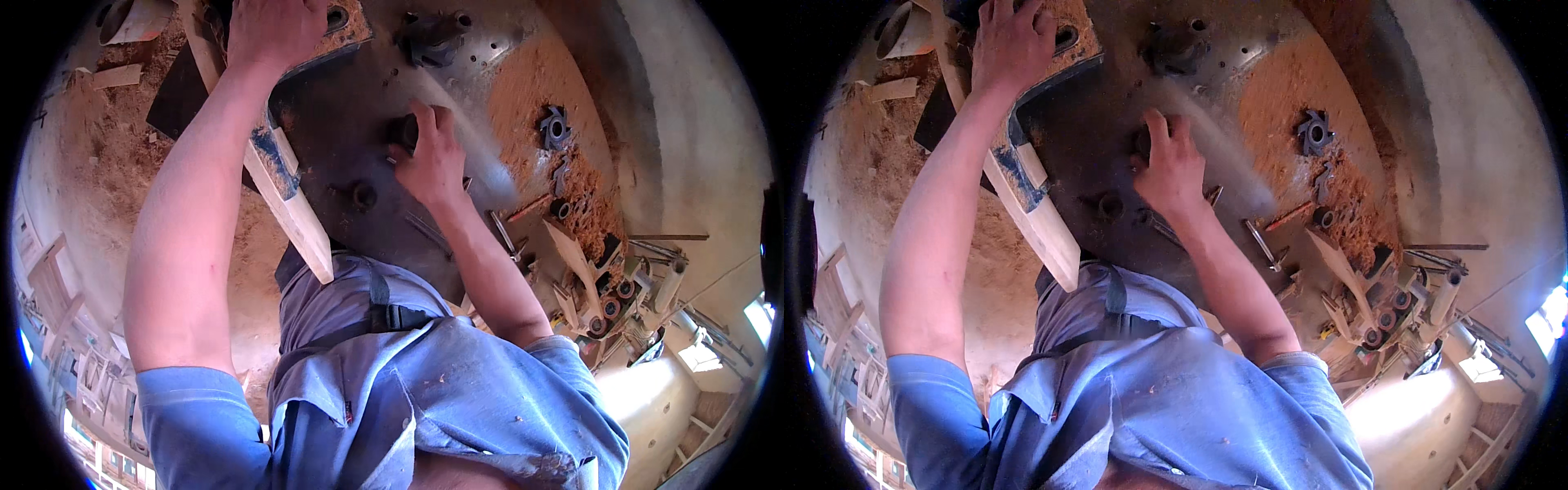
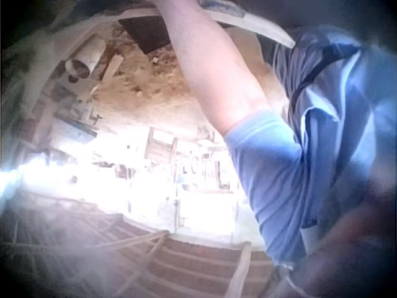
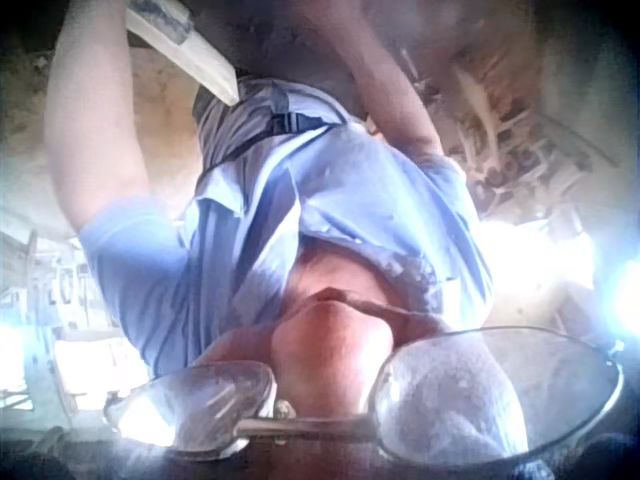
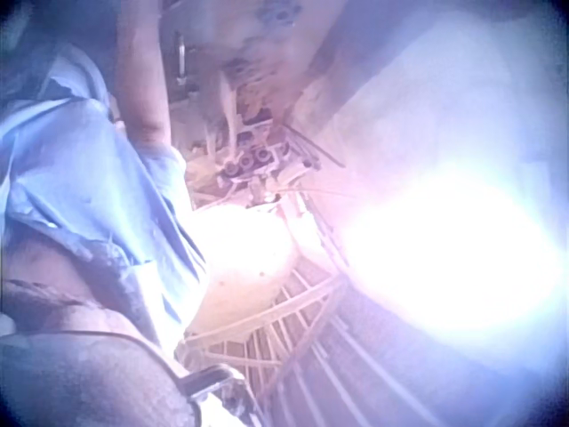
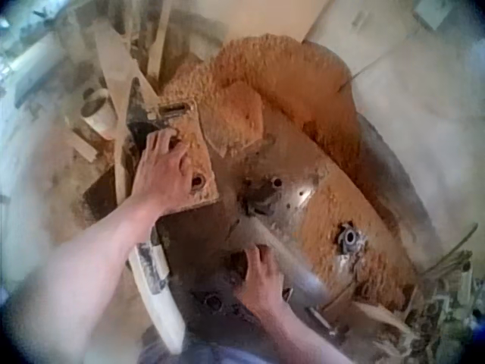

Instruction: The person assembles a mechanical device on a workbench, using a hammer to secure a metal component into a wooden jig. They then insert and tighten bolts into the assembly using a wrench and their hands, adjusting the position of the wooden jig and metal parts throughout the process.

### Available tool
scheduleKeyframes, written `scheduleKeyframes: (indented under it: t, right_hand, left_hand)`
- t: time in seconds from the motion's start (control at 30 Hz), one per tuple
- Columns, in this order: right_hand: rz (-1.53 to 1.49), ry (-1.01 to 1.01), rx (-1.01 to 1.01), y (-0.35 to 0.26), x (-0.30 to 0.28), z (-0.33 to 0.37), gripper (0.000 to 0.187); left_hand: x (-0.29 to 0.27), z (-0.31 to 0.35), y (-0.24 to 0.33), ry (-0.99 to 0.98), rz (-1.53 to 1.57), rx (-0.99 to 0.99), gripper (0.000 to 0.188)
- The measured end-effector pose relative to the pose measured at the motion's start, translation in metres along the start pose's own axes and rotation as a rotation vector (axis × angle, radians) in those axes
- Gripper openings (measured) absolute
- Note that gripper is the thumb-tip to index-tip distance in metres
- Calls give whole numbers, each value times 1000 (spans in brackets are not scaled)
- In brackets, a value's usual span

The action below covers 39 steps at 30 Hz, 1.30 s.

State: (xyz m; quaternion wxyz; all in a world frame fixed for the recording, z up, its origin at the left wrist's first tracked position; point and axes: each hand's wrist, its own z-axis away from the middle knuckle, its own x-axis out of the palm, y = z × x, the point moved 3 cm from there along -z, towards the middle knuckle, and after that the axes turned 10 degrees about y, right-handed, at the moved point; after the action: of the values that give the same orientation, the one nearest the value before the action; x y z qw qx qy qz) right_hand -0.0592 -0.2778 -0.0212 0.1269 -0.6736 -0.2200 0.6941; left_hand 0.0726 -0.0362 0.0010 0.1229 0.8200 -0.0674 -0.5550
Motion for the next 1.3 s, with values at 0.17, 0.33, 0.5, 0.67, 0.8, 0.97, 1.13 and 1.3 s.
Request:
scheduleKeyframes:
  t: [0.17,0.33,0.5,0.67,0.8,0.97,1.13,1.3]
  right_hand:
    - [-25,109,-171,18,22,4,75]
    - [-101,198,-47,6,13,0,68]
    - [-149,209,20,18,8,-4,69]
    - [-203,379,27,22,-46,-42,60]
    - [-216,478,-43,10,-95,-101,58]
    - [2,354,-242,-7,-98,-153,57]
    - [56,234,-282,-7,-95,-164,58]
    - [-7,172,-384,-5,-96,-165,57]
  left_hand:
    - [1,3,-3,20,-23,12,40]
    - [-3,-1,4,-6,-20,37,42]
    - [-9,-3,4,-59,6,-2,43]
    - [15,2,-12,146,-52,78,40]
    - [16,0,-10,177,-73,106,38]
    - [12,2,-8,127,-78,51,39]
    - [8,2,-5,104,-30,22,41]
    - [11,3,-8,93,-84,27,42]
